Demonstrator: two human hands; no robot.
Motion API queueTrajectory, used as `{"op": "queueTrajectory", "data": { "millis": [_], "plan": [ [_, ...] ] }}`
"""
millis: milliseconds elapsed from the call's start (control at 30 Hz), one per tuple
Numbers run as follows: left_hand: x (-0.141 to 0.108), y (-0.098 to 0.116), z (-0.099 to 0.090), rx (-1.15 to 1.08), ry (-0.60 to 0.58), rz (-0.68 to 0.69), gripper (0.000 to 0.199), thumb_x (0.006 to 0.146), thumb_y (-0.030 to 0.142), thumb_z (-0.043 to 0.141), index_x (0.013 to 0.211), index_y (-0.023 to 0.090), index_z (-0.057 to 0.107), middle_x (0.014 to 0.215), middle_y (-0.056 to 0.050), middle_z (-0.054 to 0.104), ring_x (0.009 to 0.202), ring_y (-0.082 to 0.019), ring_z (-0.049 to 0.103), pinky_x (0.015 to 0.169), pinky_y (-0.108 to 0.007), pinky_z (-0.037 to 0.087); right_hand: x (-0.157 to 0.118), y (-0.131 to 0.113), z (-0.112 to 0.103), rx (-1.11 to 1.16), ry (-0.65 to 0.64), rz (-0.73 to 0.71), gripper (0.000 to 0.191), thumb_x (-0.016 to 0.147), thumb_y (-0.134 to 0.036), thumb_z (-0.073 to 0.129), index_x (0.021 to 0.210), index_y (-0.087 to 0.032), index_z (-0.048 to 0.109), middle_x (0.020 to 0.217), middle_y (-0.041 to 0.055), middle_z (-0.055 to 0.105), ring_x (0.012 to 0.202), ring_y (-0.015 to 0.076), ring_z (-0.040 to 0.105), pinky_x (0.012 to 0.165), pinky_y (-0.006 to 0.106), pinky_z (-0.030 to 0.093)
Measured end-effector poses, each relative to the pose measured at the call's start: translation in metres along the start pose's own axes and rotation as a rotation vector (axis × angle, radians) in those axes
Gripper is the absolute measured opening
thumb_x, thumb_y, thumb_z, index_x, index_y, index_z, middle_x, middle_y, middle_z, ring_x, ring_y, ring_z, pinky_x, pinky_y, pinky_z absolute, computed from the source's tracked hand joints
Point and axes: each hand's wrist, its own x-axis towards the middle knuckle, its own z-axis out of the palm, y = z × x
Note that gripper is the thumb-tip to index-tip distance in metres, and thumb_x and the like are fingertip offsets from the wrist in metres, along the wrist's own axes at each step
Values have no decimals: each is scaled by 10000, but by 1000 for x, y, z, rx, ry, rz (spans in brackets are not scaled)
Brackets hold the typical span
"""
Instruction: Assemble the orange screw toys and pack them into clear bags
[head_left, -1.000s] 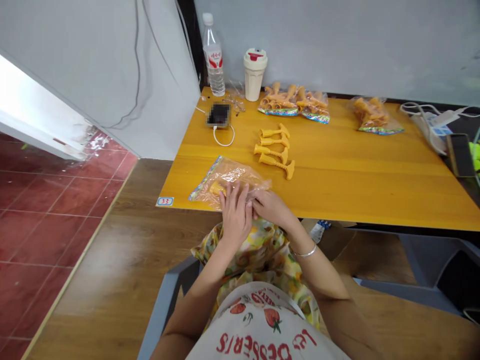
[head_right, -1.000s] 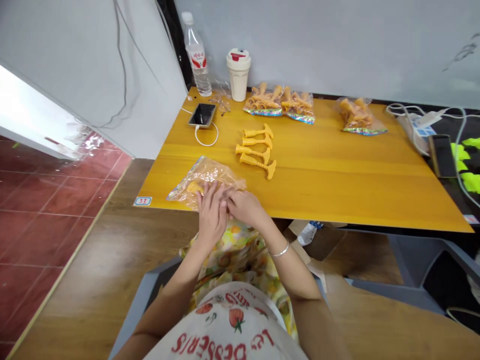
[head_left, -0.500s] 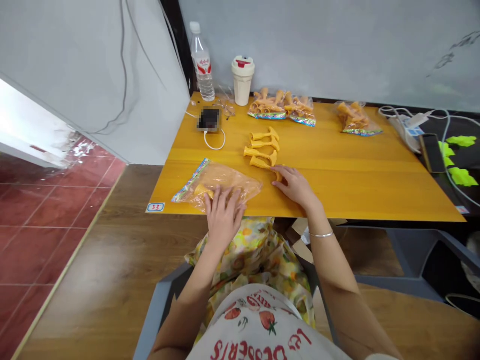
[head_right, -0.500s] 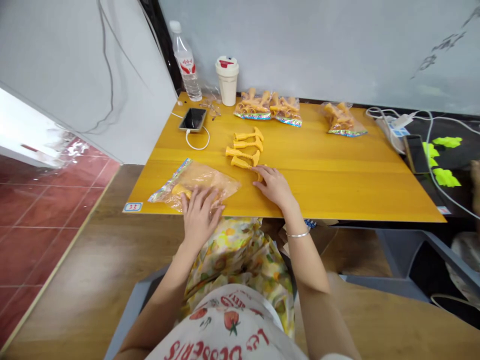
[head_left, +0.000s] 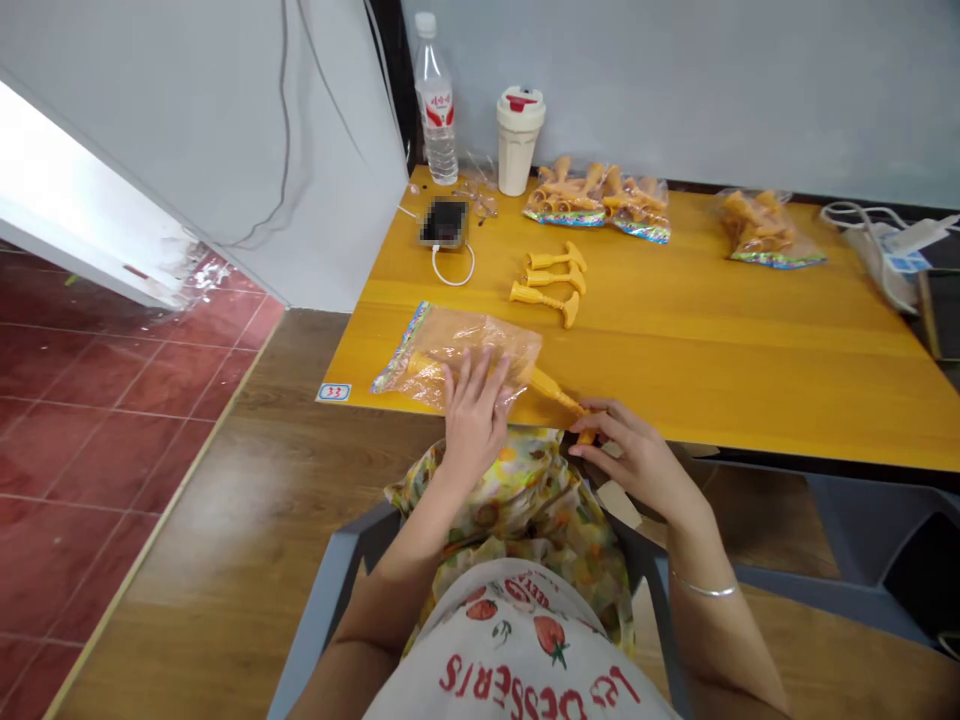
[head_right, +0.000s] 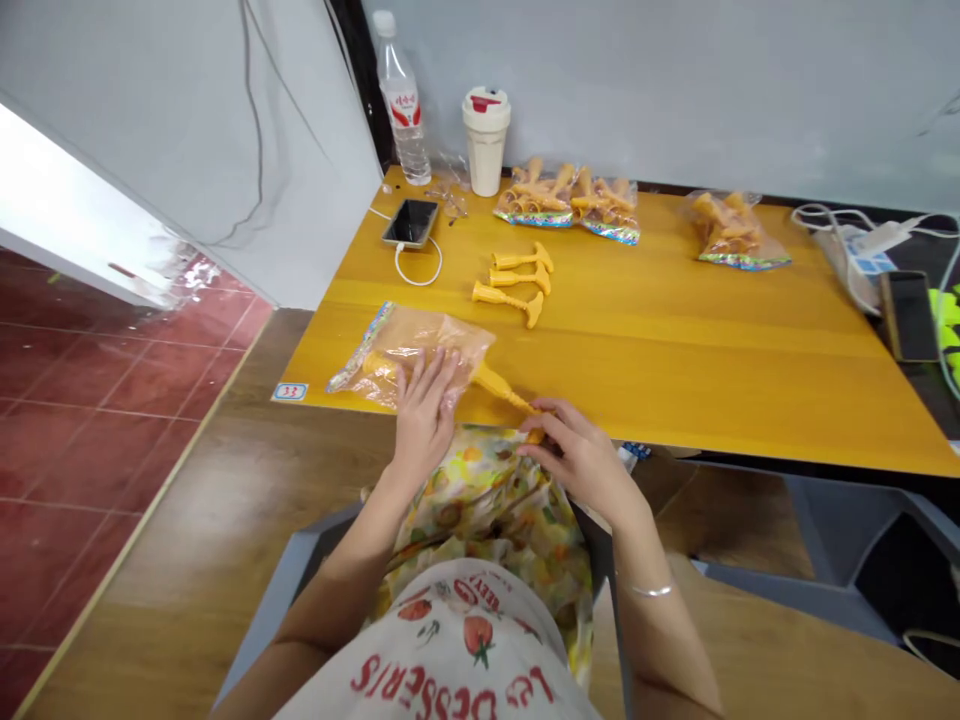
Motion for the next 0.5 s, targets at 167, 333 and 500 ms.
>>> {"op": "queueTrajectory", "data": {
  "millis": [167, 333, 500],
  "plan": [
    [-4, 13, 2, -14, -19, 100, 487, 1027, 279, 385, 1512, 274, 428, 1650, -92, 284, 1565, -294, 131, 1246, -620, 102, 28, -18, 16, -140, -3, -99, 240, 980, -405, 556, 1113, -214, 614, 1247, 136, 629, 1062, 268, 682, 832, 409, 595],
    [-9, 16, -4, -36, -96, 212, 528, 1017, 248, 405, 1543, 274, 366, 1667, -91, 236, 1570, -304, 85, 1240, -639, 103, 52, -16, 38, -177, 32, -148, 323, 1005, -330, 479, 1275, -179, 574, 1331, 198, 604, 1081, 303, 685, 798, 445, 619],
    [-9, 21, -6, -196, -96, 296, 550, 1019, 232, 381, 1562, 289, 317, 1636, -81, 323, 1563, -268, 157, 1258, -603, 127, 63, 2, 73, -10, 86, -172, 538, 980, -290, 453, 1506, -194, 395, 1438, 195, 550, 1318, 321, 562, 1035, 534, 525]
  ]
}}
